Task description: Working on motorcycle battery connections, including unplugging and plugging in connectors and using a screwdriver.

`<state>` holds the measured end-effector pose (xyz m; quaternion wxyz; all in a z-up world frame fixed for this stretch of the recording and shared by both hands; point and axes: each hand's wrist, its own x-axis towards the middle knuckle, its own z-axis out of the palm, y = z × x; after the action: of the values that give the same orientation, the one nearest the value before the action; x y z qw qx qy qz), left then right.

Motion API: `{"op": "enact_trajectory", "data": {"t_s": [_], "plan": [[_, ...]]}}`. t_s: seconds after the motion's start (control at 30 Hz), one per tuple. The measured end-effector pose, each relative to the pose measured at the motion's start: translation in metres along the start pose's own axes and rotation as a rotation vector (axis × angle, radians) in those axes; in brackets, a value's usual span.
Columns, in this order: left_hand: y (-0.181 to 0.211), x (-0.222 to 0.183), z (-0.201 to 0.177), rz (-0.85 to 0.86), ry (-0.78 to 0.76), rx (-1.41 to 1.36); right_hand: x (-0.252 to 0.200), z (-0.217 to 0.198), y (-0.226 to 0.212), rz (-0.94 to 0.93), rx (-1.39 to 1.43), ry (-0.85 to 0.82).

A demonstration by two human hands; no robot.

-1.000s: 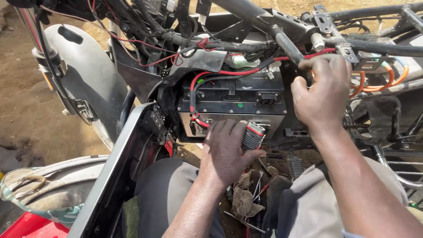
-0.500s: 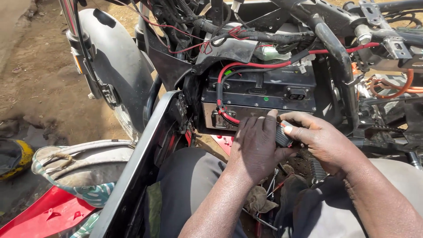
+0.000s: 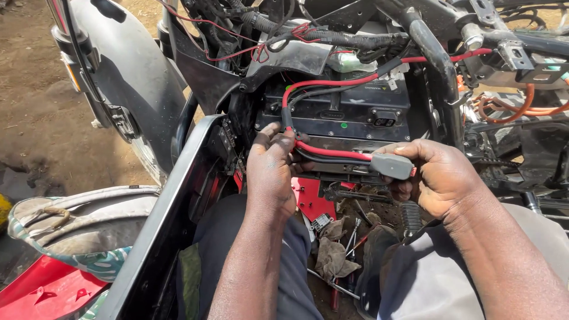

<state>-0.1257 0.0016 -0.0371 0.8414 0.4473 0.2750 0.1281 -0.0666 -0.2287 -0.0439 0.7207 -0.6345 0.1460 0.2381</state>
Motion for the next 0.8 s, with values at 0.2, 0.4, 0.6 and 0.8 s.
{"op": "enact_trajectory", "data": {"t_s": [0.2, 0.4, 0.6, 0.8], "plan": [[0.002, -0.004, 0.0, 0.062, -0.126, -0.096, -0.015, -0.001, -0.006, -0.097, -0.069, -0.118], [0.005, -0.009, -0.004, 0.141, -0.303, -0.195, -0.025, 0.011, 0.003, -0.106, -0.298, -0.243], [0.011, -0.017, -0.003, 0.114, -0.485, -0.201, -0.016, 0.009, 0.015, -0.139, -0.319, -0.342], [-0.001, -0.013, -0.002, 0.055, -0.372, -0.041, 0.002, -0.003, 0.019, -0.163, -0.468, -0.241]]}}
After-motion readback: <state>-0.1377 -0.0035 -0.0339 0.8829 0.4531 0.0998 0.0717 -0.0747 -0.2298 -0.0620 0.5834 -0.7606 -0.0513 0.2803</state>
